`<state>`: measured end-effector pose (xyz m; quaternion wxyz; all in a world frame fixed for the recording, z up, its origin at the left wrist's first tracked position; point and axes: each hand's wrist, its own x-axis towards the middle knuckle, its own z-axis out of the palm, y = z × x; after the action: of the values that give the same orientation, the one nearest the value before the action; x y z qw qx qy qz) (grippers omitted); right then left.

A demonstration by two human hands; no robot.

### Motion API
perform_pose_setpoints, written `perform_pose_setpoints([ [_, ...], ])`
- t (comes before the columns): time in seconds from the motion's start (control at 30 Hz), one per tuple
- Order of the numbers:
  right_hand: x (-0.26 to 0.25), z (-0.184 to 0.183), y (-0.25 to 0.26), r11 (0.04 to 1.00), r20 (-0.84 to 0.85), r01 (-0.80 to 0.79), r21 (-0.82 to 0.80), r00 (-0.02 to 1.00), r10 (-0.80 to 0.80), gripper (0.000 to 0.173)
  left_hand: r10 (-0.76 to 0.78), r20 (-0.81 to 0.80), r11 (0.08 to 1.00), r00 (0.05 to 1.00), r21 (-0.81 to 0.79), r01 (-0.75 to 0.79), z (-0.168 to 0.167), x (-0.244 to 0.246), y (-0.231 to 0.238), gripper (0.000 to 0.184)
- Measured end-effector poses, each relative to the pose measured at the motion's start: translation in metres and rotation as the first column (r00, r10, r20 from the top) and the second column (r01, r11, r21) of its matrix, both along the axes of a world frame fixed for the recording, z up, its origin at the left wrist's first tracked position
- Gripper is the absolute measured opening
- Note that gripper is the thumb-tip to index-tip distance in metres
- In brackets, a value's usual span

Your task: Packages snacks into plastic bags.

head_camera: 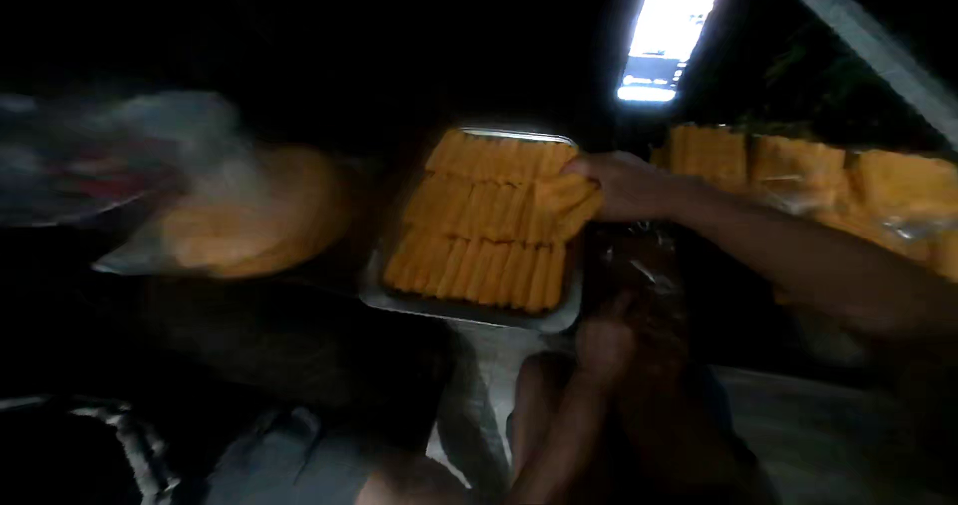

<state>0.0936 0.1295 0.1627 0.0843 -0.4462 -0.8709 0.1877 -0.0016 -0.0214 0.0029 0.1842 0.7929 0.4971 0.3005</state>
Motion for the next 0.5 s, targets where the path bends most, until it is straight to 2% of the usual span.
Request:
perform_pose_setpoints([
  [0.07, 0.02, 0.007, -0.037, 0.955, -0.115, 0.181, -0.234, 0.97, -0.212, 0.062, -0.013, -0.01, 0.995, 1.0, 0.097, 0.013, -0.005, 0.0, 0.001, 0.023],
  [0.13, 0.051, -0.01, -0.077, 0.877, -0.305, 0.246, -0.413, 0.87, -0.387, 0.054, -0.024, -0.019, 0.987, 1.0, 0.156, 0.027, -0.008, 0.001, 0.003, 0.02],
  [0.2, 0.077, -0.029, -0.117, 0.729, -0.399, 0.212, -0.651, 0.722, -0.566, 0.046, -0.011, -0.047, 0.987, 0.999, 0.161, 0.018, -0.007, 0.002, 0.004, 0.02],
  [0.27, 0.093, -0.04, -0.153, 0.579, -0.387, 0.187, -0.794, 0.58, -0.717, 0.043, 0.013, -0.06, 0.993, 0.998, 0.119, -0.006, 0.0, 0.005, 0.002, 0.02],
  [0.3, 0.1, -0.047, -0.169, 0.54, -0.381, 0.179, -0.823, 0.531, -0.757, 0.041, 0.022, -0.06, 0.994, 0.998, 0.104, -0.016, 0.004, 0.007, 0.001, 0.022],
  [0.37, 0.11, -0.067, -0.187, 0.534, -0.393, 0.186, -0.825, 0.49, -0.778, 0.039, 0.015, -0.059, 0.997, 0.998, 0.073, -0.01, 0.013, 0.012, -0.001, 0.029],
  [0.5, 0.111, -0.079, -0.195, 0.556, -0.309, 0.339, -0.759, 0.564, -0.766, 0.052, -0.032, -0.025, 0.986, 0.999, -0.162, 0.027, 0.039, 0.022, -0.01, 0.042],
])
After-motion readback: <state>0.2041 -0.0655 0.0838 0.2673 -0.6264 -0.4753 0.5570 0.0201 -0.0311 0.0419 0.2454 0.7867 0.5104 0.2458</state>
